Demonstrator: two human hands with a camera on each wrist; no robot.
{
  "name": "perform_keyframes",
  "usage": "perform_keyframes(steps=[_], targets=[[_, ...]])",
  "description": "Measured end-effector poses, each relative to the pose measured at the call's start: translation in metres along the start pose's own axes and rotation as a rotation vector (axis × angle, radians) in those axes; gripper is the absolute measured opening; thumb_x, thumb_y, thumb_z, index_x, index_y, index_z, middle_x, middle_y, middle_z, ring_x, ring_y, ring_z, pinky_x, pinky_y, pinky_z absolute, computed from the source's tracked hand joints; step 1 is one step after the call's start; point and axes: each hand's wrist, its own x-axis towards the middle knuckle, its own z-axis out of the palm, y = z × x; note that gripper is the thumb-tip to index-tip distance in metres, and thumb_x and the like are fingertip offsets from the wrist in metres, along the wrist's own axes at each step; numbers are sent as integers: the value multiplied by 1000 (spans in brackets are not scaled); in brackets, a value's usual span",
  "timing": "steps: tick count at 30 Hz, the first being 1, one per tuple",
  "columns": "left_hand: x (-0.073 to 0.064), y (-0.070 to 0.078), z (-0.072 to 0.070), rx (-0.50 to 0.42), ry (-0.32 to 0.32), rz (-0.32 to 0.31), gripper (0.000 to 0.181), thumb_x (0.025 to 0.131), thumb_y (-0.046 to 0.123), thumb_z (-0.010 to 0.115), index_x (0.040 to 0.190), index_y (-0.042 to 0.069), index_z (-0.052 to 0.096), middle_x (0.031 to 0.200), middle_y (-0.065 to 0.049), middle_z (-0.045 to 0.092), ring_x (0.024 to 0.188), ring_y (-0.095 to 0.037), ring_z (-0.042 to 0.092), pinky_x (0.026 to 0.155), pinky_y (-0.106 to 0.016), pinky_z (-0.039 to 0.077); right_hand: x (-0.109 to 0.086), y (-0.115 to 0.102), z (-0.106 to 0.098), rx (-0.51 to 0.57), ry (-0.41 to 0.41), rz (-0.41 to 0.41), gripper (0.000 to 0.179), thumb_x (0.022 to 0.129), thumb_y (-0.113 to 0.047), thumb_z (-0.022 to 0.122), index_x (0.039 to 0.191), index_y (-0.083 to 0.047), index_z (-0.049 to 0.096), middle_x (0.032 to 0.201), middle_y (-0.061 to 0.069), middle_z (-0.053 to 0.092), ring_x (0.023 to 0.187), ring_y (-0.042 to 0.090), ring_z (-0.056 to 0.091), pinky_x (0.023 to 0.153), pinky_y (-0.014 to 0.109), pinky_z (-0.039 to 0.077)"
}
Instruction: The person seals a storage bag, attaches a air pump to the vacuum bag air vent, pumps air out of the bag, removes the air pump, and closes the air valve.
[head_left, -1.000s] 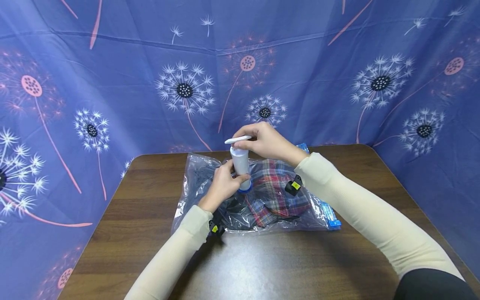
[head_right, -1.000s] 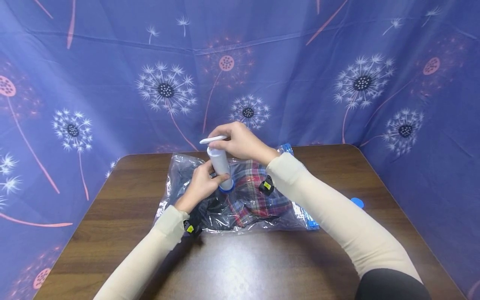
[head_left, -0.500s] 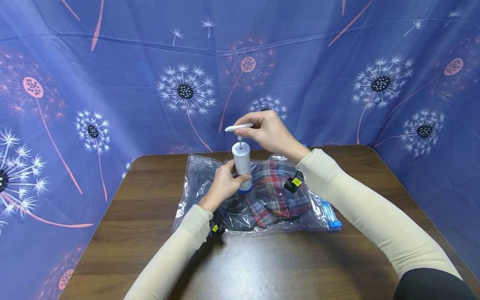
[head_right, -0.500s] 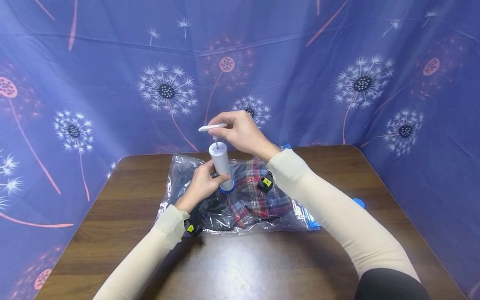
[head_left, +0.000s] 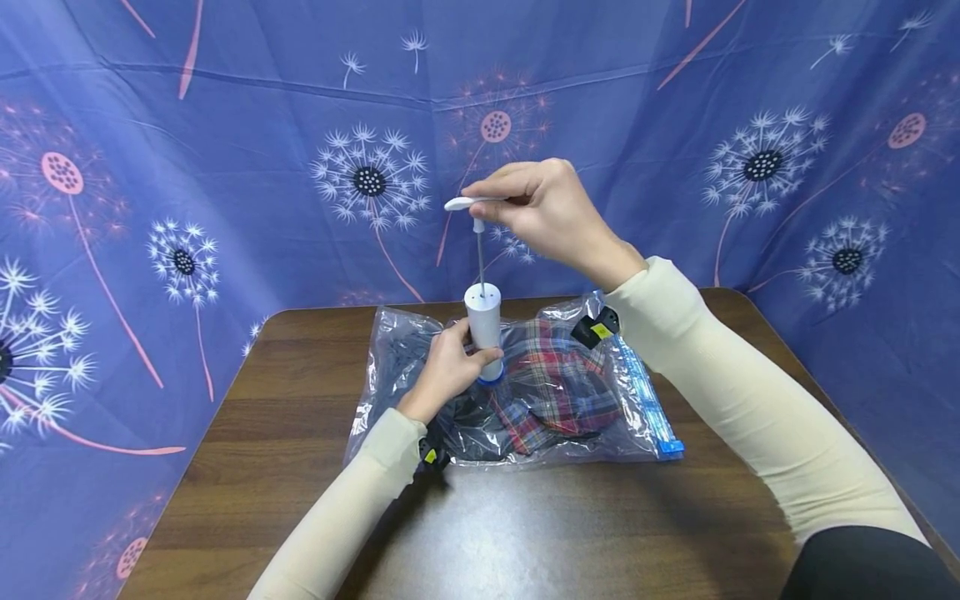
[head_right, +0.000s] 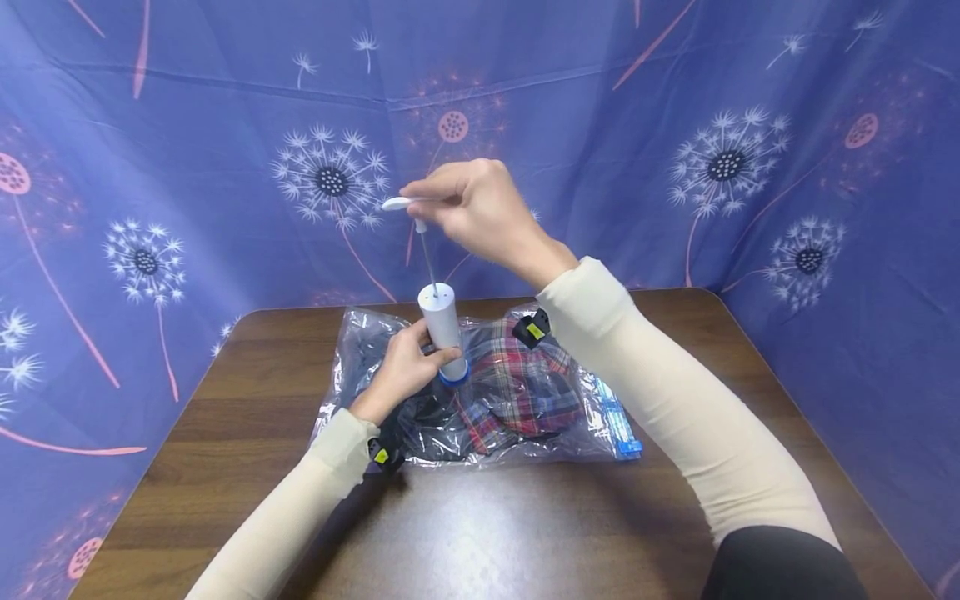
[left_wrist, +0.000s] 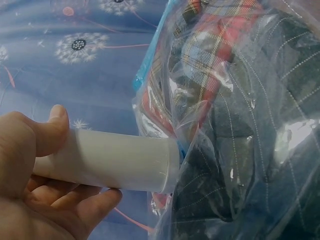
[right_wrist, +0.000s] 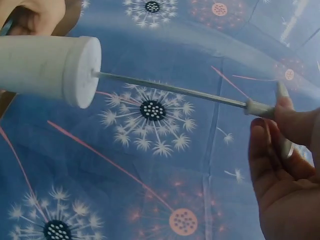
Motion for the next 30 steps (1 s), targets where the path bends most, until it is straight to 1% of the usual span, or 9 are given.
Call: perform_keyframes(steps=[2, 4, 7, 9, 11, 16, 19, 24, 30], targets=[[0, 0, 0, 1, 0, 3, 48, 88, 19, 83, 127, -1, 64, 119, -20, 72, 110, -32, 71, 92, -43, 61, -3, 1, 1, -6, -27, 10, 17, 93, -10, 77, 109, -11, 82, 98, 5, 79, 67, 12, 63, 55, 20, 42], [0, -1, 0, 4, 2, 10, 47, 88, 18, 84, 127, 0, 65, 118, -19, 72, 110, -32, 72, 91, -43, 62, -5, 4, 4, -17, -63, 15, 17, 92, -7, 77, 108, -11, 82, 96, 4, 79, 67, 11, 63, 55, 20, 43], [1, -1, 0, 5, 3, 14, 47, 88, 18, 84, 126, 0, 65, 117, -19, 73, 109, -32, 72, 92, -42, 61, -10, 11, 11, -49, -122, -1, 19, 92, -3, 75, 109, -10, 82, 93, 4, 79, 65, 11, 62, 55, 21, 42], [1, -1, 0, 3, 3, 19, 47, 88, 18, 84, 126, 0, 65, 117, -19, 73, 109, -32, 72, 91, -42, 62, -14, 17, 16, -73, -156, -10, 20, 92, -2, 75, 109, -9, 82, 95, 5, 80, 66, 10, 65, 56, 21, 45], [1, -2, 0, 1, 0, 20, 46, 88, 18, 84, 126, -1, 65, 117, -19, 73, 109, -31, 72, 92, -42, 61, -19, 23, 22, -91, -191, -12, 19, 93, -3, 74, 110, -7, 81, 97, 6, 80, 62, 12, 62, 55, 23, 45], [1, -3, -1, -9, -3, 21, 46, 88, 18, 84, 125, -1, 65, 117, -19, 73, 109, -30, 72, 91, -41, 62, -30, 35, 36, -116, -295, 16, 18, 95, -7, 74, 112, -6, 79, 106, 8, 80, 76, 16, 73, 66, 27, 57], [1, -3, -1, -4, 0, 26, 46, 88, 18, 84, 125, 0, 65, 116, -18, 73, 108, -30, 73, 90, -41, 62, -34, 38, 42, -110, -309, 36, 17, 95, -9, 74, 111, -7, 79, 107, 8, 79, 86, 16, 75, 73, 31, 61], [1, -3, -1, 8, 12, 24, 45, 87, 17, 85, 125, 1, 65, 116, -18, 74, 108, -30, 73, 90, -42, 62, -35, 38, 43, -118, -314, 59, 19, 95, -11, 74, 113, -6, 78, 108, 9, 79, 89, 18, 75, 76, 34, 61], [2, -4, 0, 16, 8, 18, 48, 87, 17, 84, 127, 0, 64, 118, -19, 73, 110, -32, 72, 92, -43, 61, -37, 39, 43, -157, -327, 85, 20, 97, -14, 72, 115, -6, 77, 106, 10, 79, 83, 18, 74, 74, 34, 60]])
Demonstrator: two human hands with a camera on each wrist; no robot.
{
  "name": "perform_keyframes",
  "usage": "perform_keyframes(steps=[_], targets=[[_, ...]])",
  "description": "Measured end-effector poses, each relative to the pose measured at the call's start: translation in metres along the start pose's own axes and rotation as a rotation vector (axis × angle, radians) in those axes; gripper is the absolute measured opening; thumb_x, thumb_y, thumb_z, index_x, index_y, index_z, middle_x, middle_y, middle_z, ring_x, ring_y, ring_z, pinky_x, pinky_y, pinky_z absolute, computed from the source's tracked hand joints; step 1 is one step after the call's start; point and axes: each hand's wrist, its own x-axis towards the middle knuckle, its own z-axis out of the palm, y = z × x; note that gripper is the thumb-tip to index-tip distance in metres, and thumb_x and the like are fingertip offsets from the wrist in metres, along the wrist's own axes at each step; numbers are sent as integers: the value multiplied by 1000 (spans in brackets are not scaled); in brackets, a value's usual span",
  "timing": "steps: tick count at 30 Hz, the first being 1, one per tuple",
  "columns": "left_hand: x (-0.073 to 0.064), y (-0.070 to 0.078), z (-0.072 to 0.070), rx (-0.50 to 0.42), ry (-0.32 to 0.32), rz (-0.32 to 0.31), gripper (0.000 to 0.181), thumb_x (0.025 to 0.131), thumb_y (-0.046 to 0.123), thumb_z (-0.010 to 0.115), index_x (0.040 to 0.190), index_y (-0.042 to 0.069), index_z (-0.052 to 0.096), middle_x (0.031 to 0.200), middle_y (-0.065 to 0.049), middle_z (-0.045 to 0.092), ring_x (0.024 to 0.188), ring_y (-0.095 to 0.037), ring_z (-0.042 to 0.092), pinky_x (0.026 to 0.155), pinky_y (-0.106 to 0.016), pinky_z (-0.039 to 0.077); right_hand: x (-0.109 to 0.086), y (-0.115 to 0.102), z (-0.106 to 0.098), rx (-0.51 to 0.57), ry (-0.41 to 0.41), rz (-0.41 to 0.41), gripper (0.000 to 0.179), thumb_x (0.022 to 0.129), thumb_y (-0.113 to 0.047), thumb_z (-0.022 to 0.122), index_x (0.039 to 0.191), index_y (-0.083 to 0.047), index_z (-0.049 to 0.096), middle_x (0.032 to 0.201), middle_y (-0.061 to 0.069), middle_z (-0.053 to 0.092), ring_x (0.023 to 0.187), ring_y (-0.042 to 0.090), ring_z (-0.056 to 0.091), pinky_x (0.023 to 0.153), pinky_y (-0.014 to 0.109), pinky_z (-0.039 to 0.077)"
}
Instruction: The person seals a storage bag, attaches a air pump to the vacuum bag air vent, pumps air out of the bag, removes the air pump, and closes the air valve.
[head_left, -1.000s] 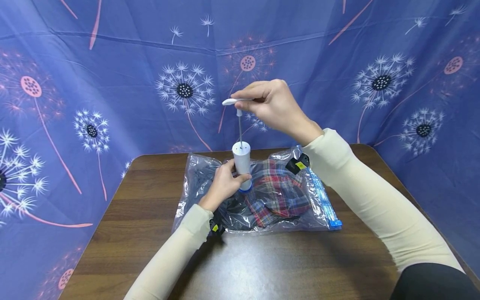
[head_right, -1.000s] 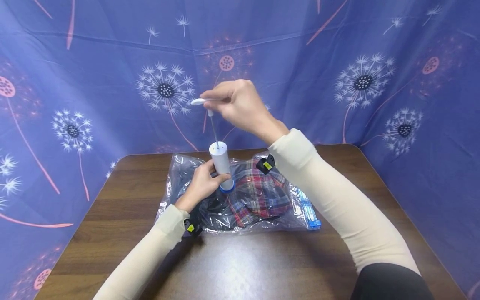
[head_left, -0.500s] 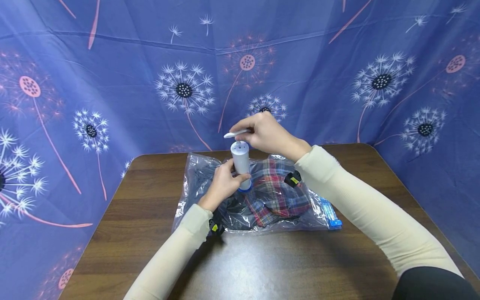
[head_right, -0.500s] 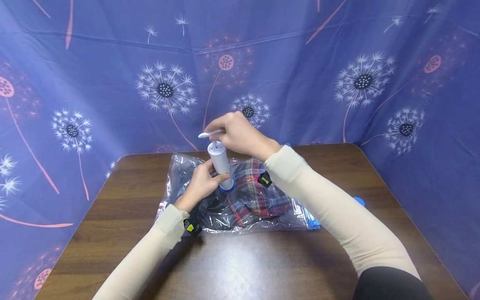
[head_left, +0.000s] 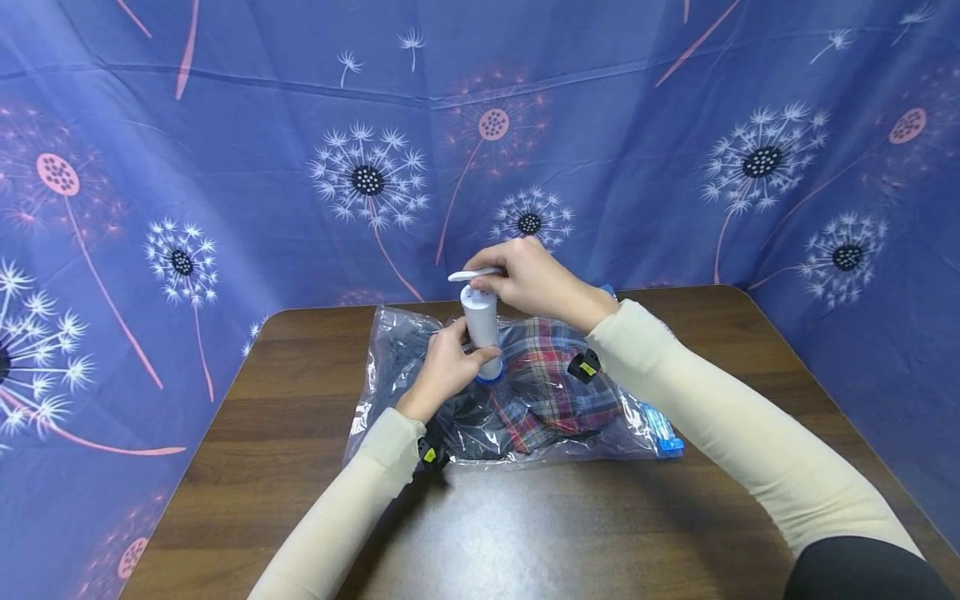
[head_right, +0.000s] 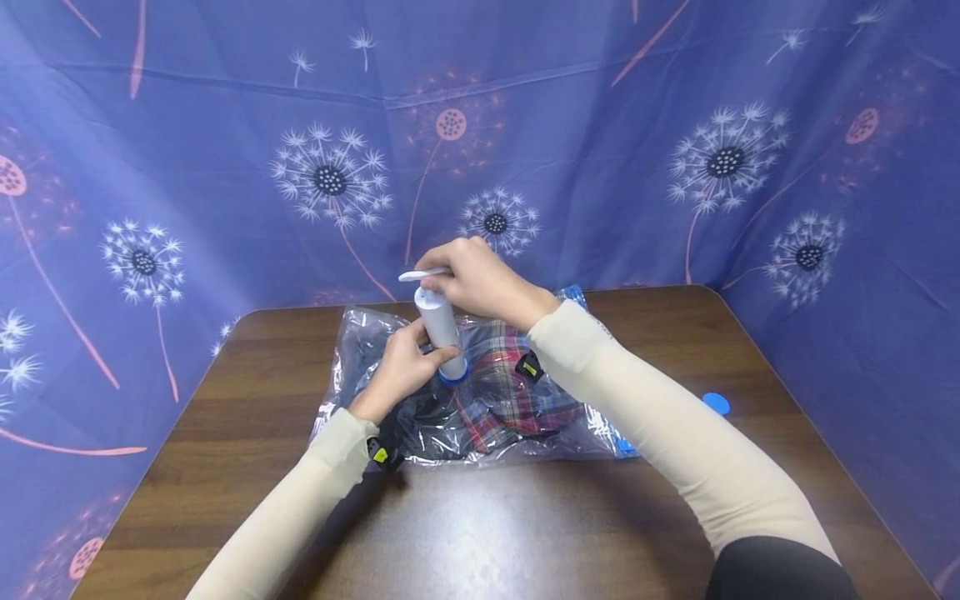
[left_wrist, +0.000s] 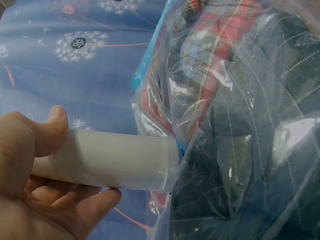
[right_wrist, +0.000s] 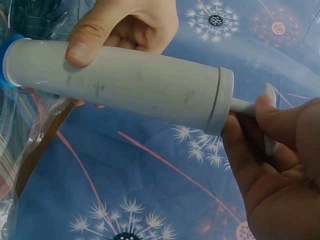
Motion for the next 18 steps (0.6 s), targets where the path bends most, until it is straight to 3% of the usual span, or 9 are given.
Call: perform_keyframes(steps=[7, 12, 18], targets=[[-1, 1, -1, 20, -5, 1, 48, 87, 19, 84, 127, 0, 64, 117, -19, 73, 109, -32, 72, 92, -44, 61, 0, 0, -3, 20, -4, -12, 18, 98, -9, 70, 114, -3, 77, 106, 11, 79, 87, 18, 75, 76, 31, 62], [-2, 2, -2, 20, 4, 2, 48, 87, 19, 85, 126, 0, 65, 116, -18, 73, 108, -30, 73, 91, -43, 61, 2, -5, -13, 34, 10, -16, 18, 99, -11, 70, 114, -5, 78, 103, 8, 79, 75, 14, 71, 69, 30, 59], [-1, 5, -1, 8, -19, -17, 49, 89, 20, 83, 130, 1, 63, 118, -18, 73, 109, -30, 72, 90, -43, 62, 8, -20, -38, 37, 132, -88, 17, 97, -7, 71, 112, -5, 79, 97, 8, 80, 73, 14, 71, 65, 25, 54]])
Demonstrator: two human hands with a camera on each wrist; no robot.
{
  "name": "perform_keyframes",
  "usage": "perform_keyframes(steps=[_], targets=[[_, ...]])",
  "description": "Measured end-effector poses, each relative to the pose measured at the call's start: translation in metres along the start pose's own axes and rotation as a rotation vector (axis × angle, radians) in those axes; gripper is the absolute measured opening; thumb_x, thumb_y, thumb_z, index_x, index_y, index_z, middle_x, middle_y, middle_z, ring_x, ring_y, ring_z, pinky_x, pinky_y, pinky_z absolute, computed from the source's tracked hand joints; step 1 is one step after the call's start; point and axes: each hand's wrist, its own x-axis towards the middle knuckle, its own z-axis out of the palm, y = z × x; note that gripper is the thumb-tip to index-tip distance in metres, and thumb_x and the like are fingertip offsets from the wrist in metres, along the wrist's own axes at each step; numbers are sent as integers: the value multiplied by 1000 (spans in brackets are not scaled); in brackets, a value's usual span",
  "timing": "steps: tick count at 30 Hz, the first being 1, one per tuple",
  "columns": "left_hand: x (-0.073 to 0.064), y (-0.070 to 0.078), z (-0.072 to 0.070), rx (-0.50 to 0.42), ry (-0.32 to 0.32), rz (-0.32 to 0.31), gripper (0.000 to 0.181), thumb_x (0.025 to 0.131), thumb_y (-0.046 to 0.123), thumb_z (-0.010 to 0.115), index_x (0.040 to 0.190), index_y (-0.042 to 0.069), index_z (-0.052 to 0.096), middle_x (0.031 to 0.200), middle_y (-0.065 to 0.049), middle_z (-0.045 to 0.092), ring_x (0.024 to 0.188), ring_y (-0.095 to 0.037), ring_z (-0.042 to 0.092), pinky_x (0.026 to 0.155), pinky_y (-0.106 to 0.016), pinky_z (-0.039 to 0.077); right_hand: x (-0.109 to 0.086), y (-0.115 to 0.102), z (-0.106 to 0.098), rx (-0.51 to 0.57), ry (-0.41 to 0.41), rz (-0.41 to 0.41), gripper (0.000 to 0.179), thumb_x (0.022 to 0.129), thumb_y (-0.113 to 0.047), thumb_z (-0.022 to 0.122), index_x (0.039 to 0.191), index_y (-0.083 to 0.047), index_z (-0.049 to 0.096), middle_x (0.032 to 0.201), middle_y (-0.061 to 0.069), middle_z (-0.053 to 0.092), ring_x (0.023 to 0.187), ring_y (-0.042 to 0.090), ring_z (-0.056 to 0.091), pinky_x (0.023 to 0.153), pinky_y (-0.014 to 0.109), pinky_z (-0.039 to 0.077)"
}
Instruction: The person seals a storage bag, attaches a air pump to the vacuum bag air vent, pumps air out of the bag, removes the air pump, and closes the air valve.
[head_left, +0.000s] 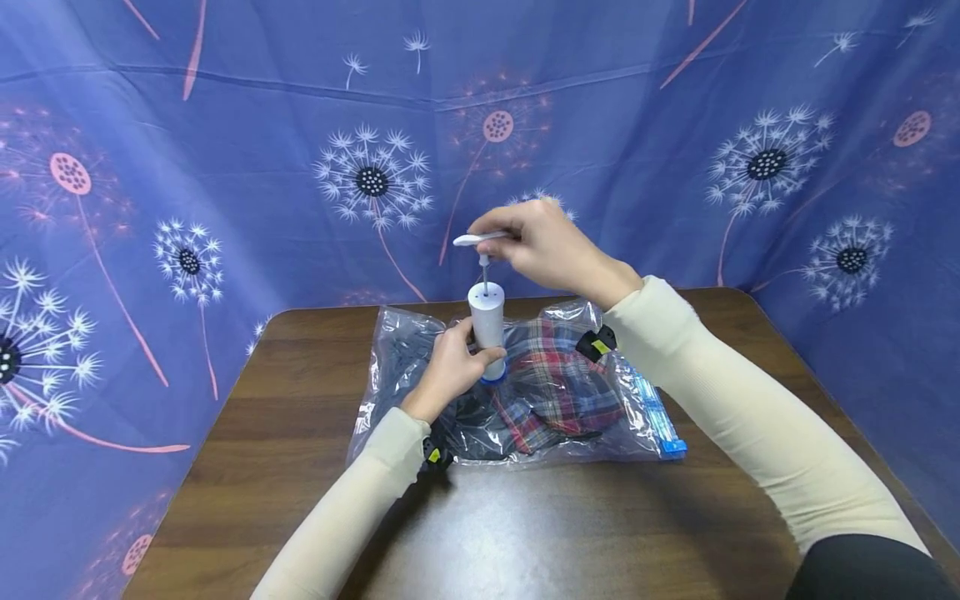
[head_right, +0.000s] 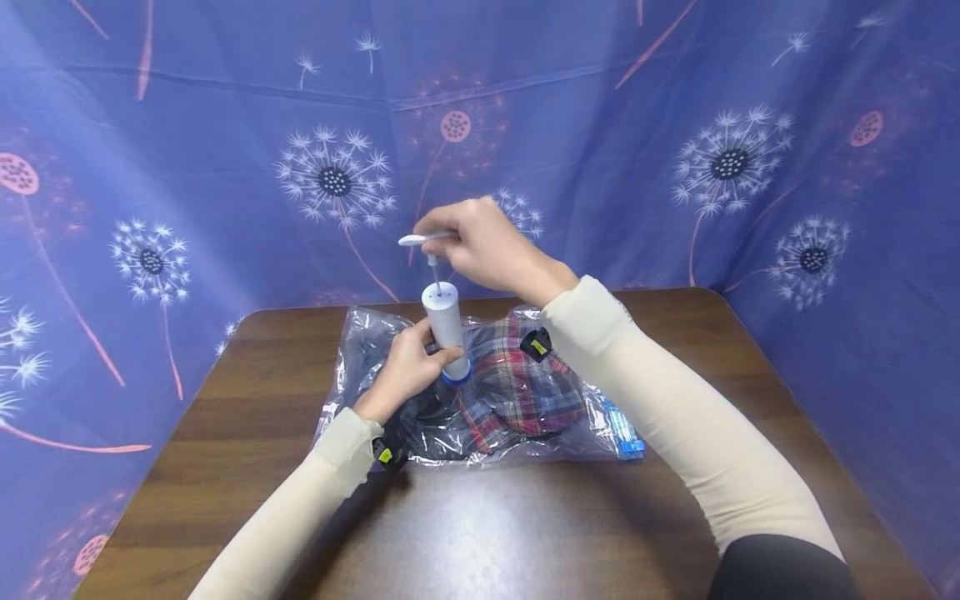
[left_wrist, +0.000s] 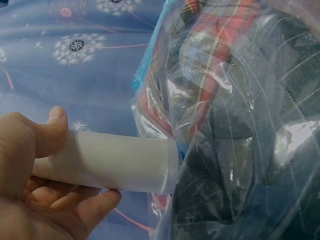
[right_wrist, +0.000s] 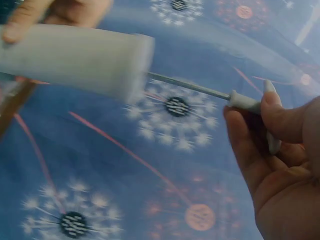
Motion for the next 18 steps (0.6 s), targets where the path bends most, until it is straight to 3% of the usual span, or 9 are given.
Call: perform_keyframes(steps=[6, 11, 14, 18], targets=[[0, 1, 1, -4, 19, -12, 48, 89, 17, 83, 129, 0, 64, 118, -19, 72, 110, -32, 72, 90, -43, 62, 15, -18, -25, 6, 180, -109, 18, 97, -5, 71, 112, -3, 79, 97, 9, 80, 74, 11, 73, 62, 17, 51], [0, 2, 2, -7, 4, -16, 50, 89, 17, 82, 132, 0, 62, 120, -20, 72, 112, -33, 71, 91, -43, 62, 17, -28, -37, 49, 290, -114, 17, 95, -7, 73, 111, -5, 80, 96, 8, 80, 73, 3, 71, 60, 16, 48], [0, 2, 2, -11, -2, -19, 50, 89, 17, 82, 132, 0, 62, 120, -20, 71, 112, -33, 71, 91, -42, 62, 16, -27, -36, 99, 309, -106, 17, 95, -7, 73, 111, -4, 79, 95, 10, 79, 75, 3, 71, 63, 17, 50], [1, 1, 3, -15, 0, -16, 49, 89, 17, 83, 131, 1, 63, 120, -19, 72, 112, -32, 71, 91, -42, 62, 12, -16, -24, 97, 264, -114, 16, 95, -6, 74, 110, -4, 79, 92, 8, 79, 71, 5, 69, 59, 17, 49]])
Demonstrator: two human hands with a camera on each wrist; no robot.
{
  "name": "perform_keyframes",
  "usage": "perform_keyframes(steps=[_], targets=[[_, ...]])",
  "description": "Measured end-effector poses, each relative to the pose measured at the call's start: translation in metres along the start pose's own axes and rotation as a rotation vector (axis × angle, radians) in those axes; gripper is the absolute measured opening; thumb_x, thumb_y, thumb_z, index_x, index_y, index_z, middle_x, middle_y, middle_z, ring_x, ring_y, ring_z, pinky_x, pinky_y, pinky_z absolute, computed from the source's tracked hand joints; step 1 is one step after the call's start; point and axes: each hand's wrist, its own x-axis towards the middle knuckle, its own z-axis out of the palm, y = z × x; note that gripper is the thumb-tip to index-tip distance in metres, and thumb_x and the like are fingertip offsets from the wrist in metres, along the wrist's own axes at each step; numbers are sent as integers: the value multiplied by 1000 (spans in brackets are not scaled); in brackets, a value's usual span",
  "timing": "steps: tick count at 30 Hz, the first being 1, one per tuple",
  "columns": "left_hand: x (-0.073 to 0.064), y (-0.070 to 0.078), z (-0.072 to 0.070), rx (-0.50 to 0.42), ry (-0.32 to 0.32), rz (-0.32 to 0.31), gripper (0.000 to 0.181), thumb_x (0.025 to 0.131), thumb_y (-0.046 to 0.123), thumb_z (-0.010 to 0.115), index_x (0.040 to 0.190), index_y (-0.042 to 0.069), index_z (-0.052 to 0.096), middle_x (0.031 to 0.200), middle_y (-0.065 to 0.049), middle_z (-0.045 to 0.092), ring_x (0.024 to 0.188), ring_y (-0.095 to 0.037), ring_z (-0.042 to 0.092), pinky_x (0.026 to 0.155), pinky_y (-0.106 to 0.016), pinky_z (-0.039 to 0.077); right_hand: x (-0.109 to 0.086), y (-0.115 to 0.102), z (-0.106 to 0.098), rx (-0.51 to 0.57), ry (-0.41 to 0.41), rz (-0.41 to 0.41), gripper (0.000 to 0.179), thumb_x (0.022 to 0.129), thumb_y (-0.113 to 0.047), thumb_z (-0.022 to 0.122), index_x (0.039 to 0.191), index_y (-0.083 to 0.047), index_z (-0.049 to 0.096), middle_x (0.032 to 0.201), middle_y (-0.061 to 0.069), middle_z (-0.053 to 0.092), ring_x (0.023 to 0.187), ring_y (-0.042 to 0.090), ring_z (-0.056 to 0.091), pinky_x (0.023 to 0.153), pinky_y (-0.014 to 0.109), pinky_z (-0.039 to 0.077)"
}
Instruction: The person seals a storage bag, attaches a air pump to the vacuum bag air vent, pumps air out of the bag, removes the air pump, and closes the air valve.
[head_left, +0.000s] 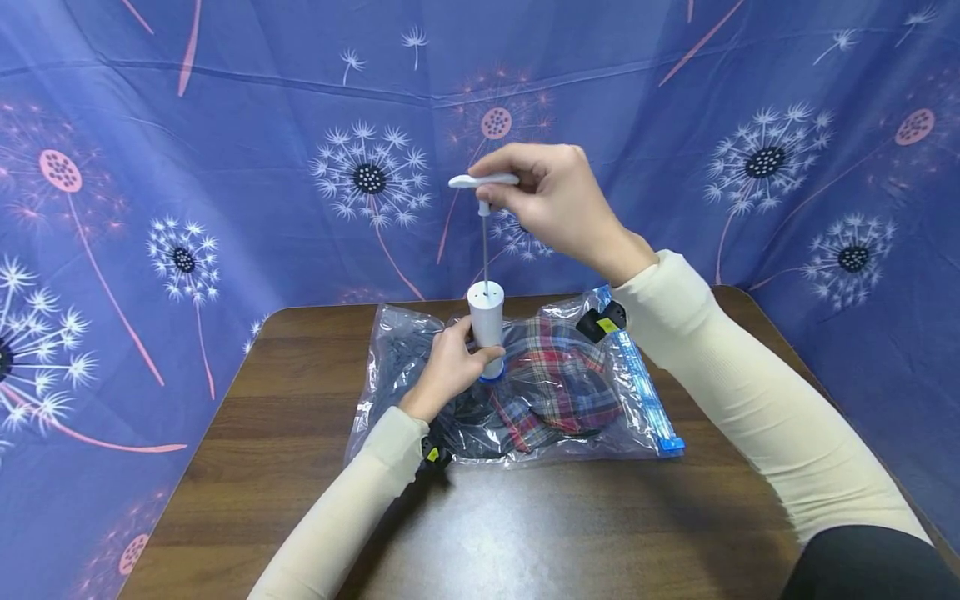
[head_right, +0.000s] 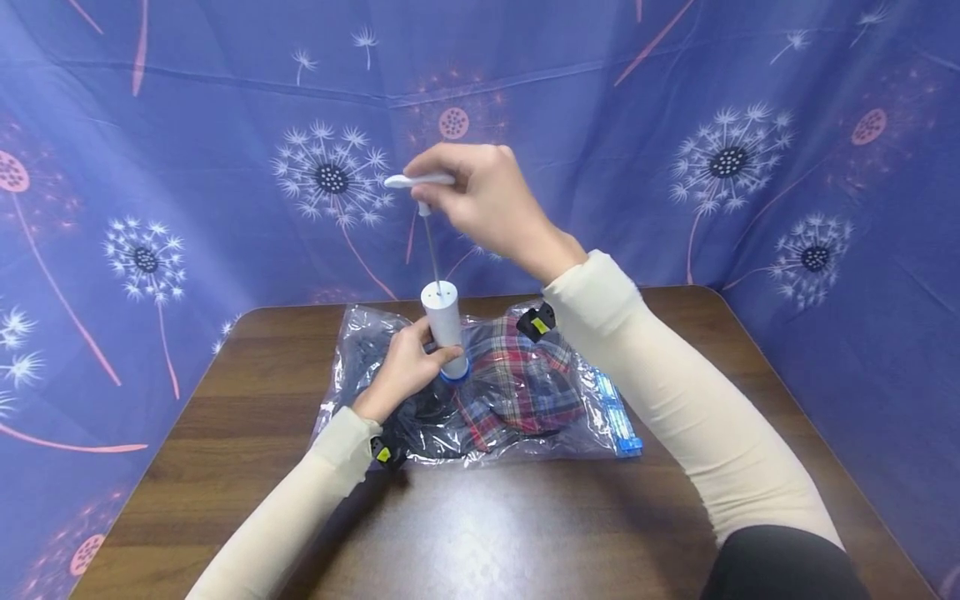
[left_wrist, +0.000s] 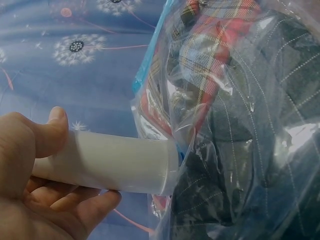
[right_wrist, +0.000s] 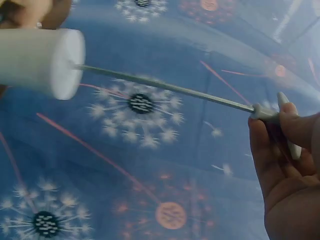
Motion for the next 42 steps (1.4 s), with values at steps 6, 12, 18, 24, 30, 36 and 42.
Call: perform_keyframes(steps=[6, 12, 18, 24, 30, 36, 42], targets=[[1, -2, -1, -9, -5, 12, 49, 90, 17, 82, 131, 2, 62, 121, -18, 71, 112, -31, 71, 92, -42, 61, -25, 22, 24, -72, -187, 42, 13, 94, -6, 75, 107, -4, 77, 96, 7, 78, 75, 12, 71, 63, 22, 54], [0, -3, -2, 13, -7, 24, 48, 90, 20, 82, 130, 1, 63, 119, -18, 72, 110, -30, 72, 91, -41, 62, -45, 38, 42, -92, -357, 151, 12, 95, -7, 74, 106, -7, 71, 101, 7, 77, 91, 17, 75, 80, 32, 62], [0, -2, -3, 28, -1, 19, 49, 89, 21, 83, 129, 1, 63, 120, -18, 72, 111, -30, 72, 91, -41, 62, -49, 43, 47, -101, -362, 161, 12, 95, -10, 74, 107, -6, 72, 102, 9, 77, 90, 19, 75, 78, 33, 62], [-1, -1, -3, 30, 6, 22, 50, 88, 21, 84, 129, 1, 64, 119, -18, 72, 110, -30, 72, 91, -42, 62, -49, 43, 43, -88, -377, 140, 17, 96, -11, 73, 112, -5, 76, 105, 10, 78, 88, 18, 75, 77, 32, 62], [-1, -1, -2, 16, -13, 10, 50, 90, 21, 82, 132, 2, 62, 122, -18, 71, 112, -30, 71, 91, -42, 62, -47, 43, 36, -76, -377, 120, 17, 96, -9, 73, 112, -5, 77, 104, 9, 79, 77, 14, 70, 70, 28, 58], [0, -1, -2, 12, -10, 4, 50, 89, 20, 83, 131, 2, 63, 119, -17, 72, 110, -30, 72, 90, -42, 62, -35, 36, 26, -65, -313, 107, 17, 96, -11, 74, 112, -7, 78, 97, 5, 79, 63, 11, 60, 61, 25, 49], [0, -1, -2, -1, -7, -12, 48, 89, 19, 83, 130, 2, 63, 119, -17, 72, 110, -30, 72, 90, -42, 62, -19, 24, 16, -36, -191, 43, 19, 98, -11, 71, 115, -7, 78, 97, 5, 79, 68, 10, 65, 62, 22, 51]])
